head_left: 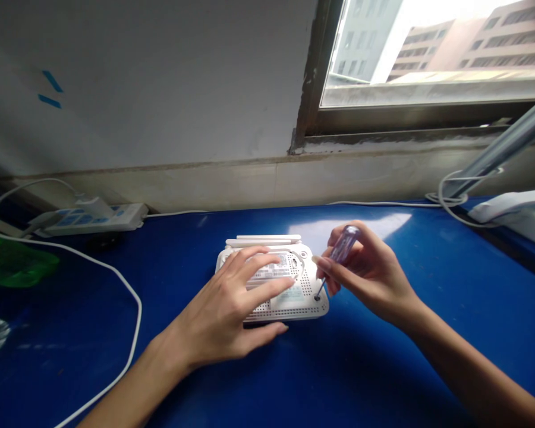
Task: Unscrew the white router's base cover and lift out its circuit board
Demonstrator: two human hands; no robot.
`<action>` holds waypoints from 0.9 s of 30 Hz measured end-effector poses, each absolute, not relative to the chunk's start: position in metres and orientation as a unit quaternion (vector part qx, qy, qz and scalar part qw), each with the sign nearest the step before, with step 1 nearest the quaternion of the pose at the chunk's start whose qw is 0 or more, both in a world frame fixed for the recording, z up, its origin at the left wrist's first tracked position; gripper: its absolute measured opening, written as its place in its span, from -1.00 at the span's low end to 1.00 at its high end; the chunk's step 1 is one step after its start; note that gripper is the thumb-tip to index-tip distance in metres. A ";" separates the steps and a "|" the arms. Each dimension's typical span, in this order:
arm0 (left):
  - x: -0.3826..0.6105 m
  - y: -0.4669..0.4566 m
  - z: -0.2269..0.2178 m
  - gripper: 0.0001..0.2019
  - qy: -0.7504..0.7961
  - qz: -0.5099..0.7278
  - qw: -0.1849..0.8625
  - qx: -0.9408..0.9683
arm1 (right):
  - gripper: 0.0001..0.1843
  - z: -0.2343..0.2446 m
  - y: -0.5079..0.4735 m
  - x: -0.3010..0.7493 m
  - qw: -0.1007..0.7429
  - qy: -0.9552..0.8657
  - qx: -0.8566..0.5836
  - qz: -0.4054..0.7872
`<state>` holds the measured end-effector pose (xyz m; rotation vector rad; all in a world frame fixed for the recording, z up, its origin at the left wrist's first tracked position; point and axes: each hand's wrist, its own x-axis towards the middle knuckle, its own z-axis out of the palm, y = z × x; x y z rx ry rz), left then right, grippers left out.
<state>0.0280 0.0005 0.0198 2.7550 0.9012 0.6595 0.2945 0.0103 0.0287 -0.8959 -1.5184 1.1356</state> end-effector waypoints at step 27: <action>0.037 -0.006 0.020 -0.47 0.302 0.168 0.122 0.930 | -0.72 0.028 0.006 0.299 0.506 -0.685 -0.348 0.391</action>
